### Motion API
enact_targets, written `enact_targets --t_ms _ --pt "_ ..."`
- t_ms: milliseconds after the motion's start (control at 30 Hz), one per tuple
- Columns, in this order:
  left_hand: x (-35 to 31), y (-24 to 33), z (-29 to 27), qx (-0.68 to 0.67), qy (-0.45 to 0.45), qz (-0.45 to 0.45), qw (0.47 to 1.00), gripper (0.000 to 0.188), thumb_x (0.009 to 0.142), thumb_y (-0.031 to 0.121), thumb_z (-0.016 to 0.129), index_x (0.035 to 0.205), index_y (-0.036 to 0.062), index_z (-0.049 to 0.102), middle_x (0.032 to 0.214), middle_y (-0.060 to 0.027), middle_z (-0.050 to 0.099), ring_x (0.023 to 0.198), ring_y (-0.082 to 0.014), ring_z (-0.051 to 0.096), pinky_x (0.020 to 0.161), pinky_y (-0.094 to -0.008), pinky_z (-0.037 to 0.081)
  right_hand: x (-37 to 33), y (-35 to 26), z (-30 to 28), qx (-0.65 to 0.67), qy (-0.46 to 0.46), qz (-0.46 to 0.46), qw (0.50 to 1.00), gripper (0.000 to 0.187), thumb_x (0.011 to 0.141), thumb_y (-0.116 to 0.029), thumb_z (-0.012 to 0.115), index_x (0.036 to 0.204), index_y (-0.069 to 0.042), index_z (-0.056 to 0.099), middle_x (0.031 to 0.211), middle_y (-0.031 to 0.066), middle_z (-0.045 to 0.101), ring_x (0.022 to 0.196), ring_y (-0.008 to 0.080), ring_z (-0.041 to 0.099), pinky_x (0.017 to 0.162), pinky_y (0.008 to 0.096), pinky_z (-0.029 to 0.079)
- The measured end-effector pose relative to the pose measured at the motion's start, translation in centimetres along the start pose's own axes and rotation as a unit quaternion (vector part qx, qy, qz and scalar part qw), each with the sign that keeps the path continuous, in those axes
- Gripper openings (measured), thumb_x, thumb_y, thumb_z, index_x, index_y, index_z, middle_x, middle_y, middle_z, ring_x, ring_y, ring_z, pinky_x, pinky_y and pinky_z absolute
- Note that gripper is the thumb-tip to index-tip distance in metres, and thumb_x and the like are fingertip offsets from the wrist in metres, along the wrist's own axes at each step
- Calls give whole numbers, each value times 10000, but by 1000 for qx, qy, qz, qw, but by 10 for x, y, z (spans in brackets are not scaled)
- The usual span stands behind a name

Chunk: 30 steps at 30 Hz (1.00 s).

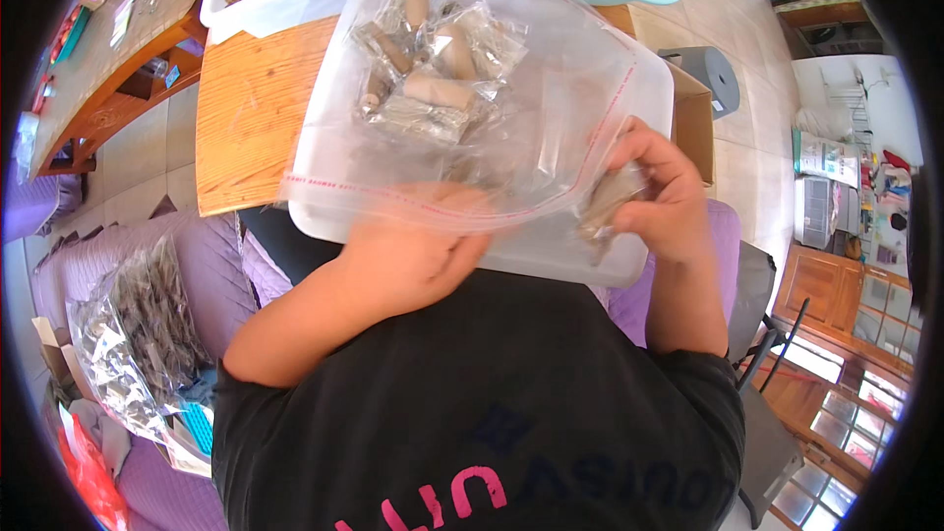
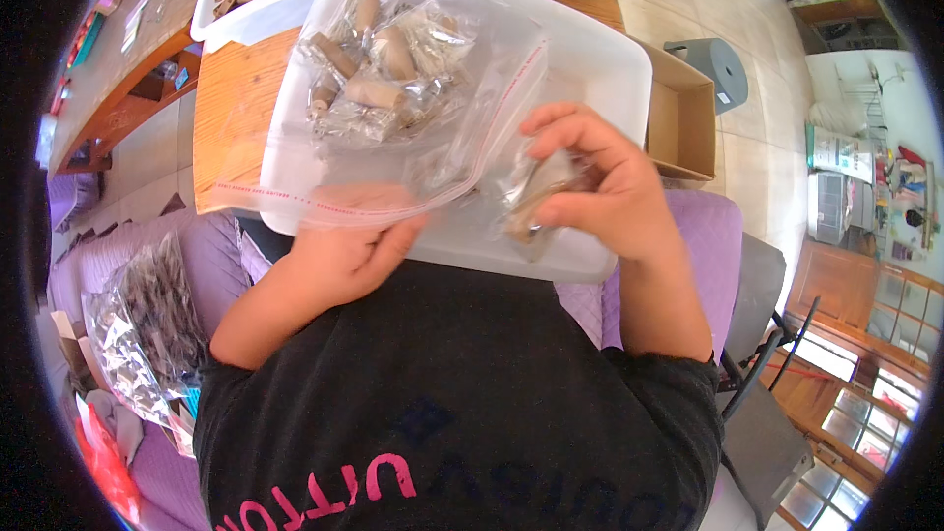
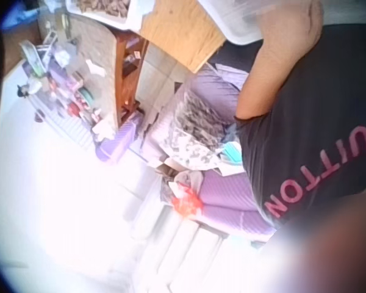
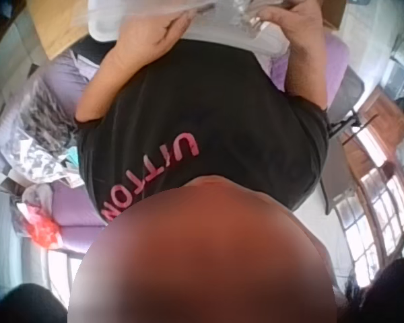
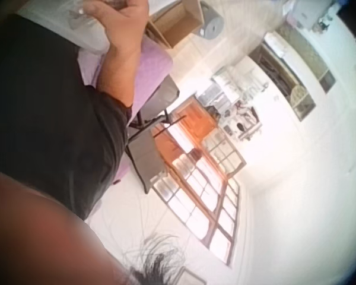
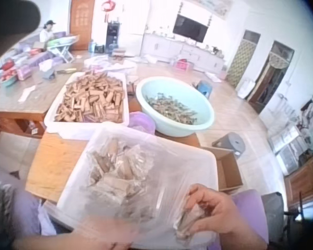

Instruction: The person sorts small cylindrical parts by hand, transferring them from a white bin into a clear plastic bag.

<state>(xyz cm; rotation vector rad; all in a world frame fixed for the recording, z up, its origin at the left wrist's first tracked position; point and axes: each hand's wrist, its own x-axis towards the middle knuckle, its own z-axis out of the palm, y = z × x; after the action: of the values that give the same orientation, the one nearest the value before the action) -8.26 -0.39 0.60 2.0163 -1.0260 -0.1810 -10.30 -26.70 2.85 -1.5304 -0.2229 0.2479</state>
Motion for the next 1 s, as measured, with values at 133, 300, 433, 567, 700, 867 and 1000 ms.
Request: enact_targets --t_ms 133,300,433,567,700,867,1000 --pt "-19 -14 -6 241 1 -42 970 110 761 109 574 861 64 577 763 -107 579 693 -294 582 577 -420 458 -6 -4 -25 167 43 4 985 491 703 -265 770 1056 -34 517 1212 162 453 898 226 600 778 319 493" --pt "-29 -21 -18 280 43 -55 958 237 710 55 603 947 65 592 940 -126 614 828 -327 593 700 -400 479 0 -22 -46 167 64 -85 980 497 764 -303 712 1133 -50 496 1274 183 412 980 254 544 789 332 475" --pt "-27 -16 -14 243 36 -84 966 219 726 65 613 945 73 600 910 -127 616 824 -330 591 699 -409 476 23 -67 -25 5 104 -253 962 599 794 -331 675 1279 -78 432 1369 197 340 1112 285 474 888 363 441" --pt "-22 -18 -9 206 75 -54 974 184 729 82 608 913 76 600 774 -113 581 724 -311 581 607 -405 464 61 -93 22 -164 64 -347 921 603 764 -245 709 1267 -51 441 1341 185 377 1137 305 474 930 397 435" --pt "-31 -25 -6 187 47 -115 975 217 772 62 593 989 67 585 897 -143 612 826 -334 587 704 -402 475 81 -99 44 -567 25 -395 723 393 754 -65 696 1102 21 534 1105 137 565 904 207 581 722 279 490" --pt "-29 -27 -6 140 82 -117 980 203 814 59 561 1017 51 571 928 -141 613 857 -334 586 730 -388 471 65 -65 0 -385 177 -220 879 190 782 -81 651 949 -18 586 835 55 620 705 170 568 625 279 450" --pt "-26 -25 -8 106 74 -137 982 195 846 69 541 1038 44 557 932 -131 617 869 -327 592 731 -377 469 53 -7 -8 -601 -93 -55 792 121 789 -164 586 856 -64 598 785 123 606 761 293 589 643 379 464"
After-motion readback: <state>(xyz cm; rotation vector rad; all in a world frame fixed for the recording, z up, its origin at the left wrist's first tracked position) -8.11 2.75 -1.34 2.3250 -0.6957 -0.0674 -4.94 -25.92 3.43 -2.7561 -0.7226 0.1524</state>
